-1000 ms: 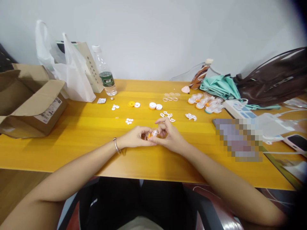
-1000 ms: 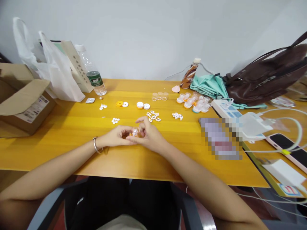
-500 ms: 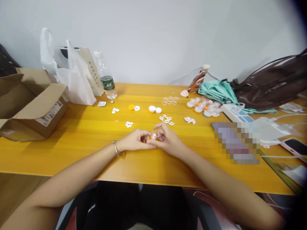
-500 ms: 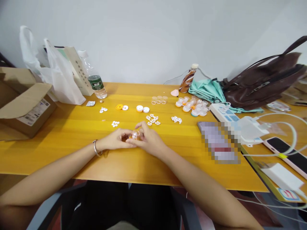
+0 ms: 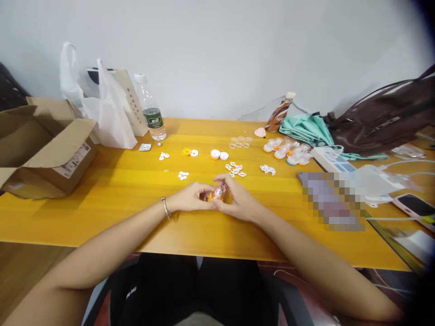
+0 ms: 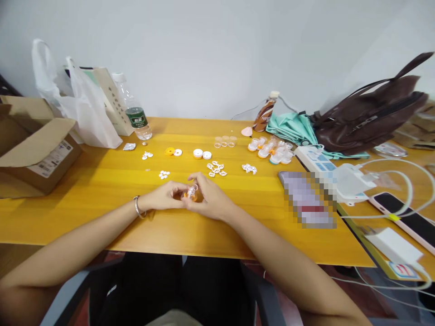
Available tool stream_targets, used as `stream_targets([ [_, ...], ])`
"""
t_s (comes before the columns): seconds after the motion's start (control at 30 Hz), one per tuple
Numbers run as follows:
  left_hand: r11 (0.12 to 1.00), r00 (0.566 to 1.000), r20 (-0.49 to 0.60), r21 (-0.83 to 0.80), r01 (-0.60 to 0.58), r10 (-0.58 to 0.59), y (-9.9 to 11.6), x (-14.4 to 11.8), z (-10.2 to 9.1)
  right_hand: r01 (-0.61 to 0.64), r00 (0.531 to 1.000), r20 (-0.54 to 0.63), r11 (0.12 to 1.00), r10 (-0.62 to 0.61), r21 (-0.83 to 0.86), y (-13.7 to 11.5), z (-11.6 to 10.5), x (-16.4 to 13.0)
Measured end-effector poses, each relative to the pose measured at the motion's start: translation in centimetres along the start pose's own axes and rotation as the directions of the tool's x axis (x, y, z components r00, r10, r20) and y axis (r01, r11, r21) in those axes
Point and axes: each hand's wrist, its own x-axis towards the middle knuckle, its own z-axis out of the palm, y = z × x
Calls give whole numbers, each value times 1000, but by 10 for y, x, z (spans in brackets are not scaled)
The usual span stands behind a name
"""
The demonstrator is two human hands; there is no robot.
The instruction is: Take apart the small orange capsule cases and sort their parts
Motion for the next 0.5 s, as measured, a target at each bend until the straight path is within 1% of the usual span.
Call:
stream_targets([
  [0.07,1000,1000,22,-27,-11,12,0,0,0,-57,998,12,998,57,7,1,1,0],
  [0.1,1000,999,32,-27,-8,9,0,0,0,-63,998,20,998,62,10,1,0,-1],
  [0.13,1000,999,40,-17,-2,3,1,0,-1,-43,999,19,999,43,10,0,-1,-1],
  [0.2,1000,999,51,13,6,-6,2,-1,-1,49,999,-24,999,-49,9,0,-5,-1],
  [0.27,1000,999,50,28,7,-8,3,-1,-2,126,983,-137,992,-123,11,2,-12,0],
  [0.33,999,999,38,31,9,-10,4,-2,-3,135,947,-298,990,-120,30,10,-21,4],
  [0.4,999,1000,26,42,14,-15,4,-2,-3,72,893,-447,996,-45,45,24,-31,10],
  [0.43,999,1000,24,49,14,-16,4,-2,-3,15,867,-498,999,9,44,33,-37,14],
  [0.5,997,1000,5,74,12,-13,3,-1,-3,-137,820,-558,990,129,27,52,-50,21],
])
